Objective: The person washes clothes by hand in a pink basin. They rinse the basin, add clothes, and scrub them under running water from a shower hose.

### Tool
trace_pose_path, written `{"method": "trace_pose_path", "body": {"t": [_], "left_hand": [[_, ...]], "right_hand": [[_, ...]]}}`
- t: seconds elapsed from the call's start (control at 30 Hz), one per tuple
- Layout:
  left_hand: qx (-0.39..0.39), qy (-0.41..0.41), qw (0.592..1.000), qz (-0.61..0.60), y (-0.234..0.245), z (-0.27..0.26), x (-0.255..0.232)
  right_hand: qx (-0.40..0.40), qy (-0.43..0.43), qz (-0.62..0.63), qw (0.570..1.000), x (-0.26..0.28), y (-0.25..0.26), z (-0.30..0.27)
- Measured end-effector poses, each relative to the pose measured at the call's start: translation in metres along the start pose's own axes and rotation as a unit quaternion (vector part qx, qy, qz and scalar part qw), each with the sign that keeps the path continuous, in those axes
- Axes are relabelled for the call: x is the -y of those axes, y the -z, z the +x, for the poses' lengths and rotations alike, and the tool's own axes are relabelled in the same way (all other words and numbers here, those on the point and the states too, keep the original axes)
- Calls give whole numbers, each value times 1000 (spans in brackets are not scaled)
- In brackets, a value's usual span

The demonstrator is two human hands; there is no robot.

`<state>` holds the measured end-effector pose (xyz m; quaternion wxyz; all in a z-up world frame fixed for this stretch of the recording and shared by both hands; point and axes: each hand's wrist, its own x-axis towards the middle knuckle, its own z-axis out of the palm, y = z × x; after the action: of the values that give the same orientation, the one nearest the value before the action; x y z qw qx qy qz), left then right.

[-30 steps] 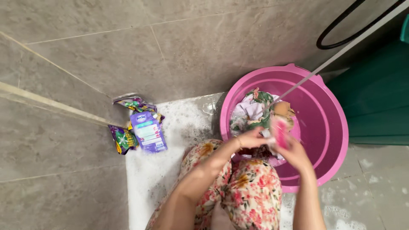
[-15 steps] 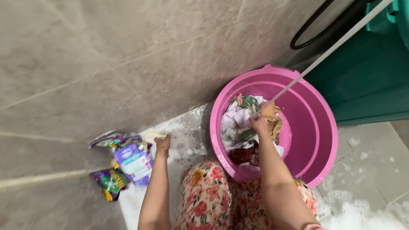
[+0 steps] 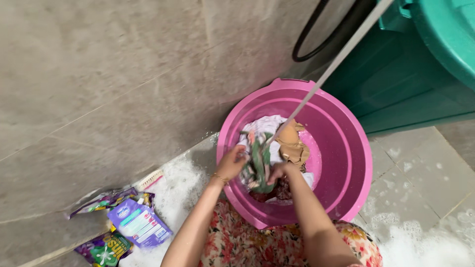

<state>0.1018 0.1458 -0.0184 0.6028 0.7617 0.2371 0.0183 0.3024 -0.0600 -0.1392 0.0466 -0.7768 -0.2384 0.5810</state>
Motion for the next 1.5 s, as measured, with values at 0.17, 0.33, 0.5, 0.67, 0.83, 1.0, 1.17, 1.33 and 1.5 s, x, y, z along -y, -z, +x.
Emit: {"method": "trace_pose_path", "body": {"t": [0.17,0.33,0.5,0.67,0.83,1.0,1.17,1.33,1.5], "left_hand": [[25,0,994,103,-48,26,-10],[-65,-59,992,93,-99,84,15],[-91,8,993,72,-139,108,48],[-62,18,998,19,-131,109,70],[-4,37,993,108,-100,108,21],[21,19,983,180,-68,66,-72],[3,-77,972,224,-84,43,-115],[-32,-17,999,-35,-116,58,-77],[-17,-83,969,-233,-100,69,-47]], "right_hand": [[-287,138,221,922,7,3,13],[-381,286,362,801,23,29,6],[-478,-136,100,862,-37,14,-42],[-468,-18,181,865,-55,18,-47],[-551,188,242,776,-18,74,-65],[-414,334,327,781,12,129,-139],[-305,521,409,684,7,143,-214],[-407,481,433,644,-5,104,-243],[-457,389,175,780,22,72,-273]]}}
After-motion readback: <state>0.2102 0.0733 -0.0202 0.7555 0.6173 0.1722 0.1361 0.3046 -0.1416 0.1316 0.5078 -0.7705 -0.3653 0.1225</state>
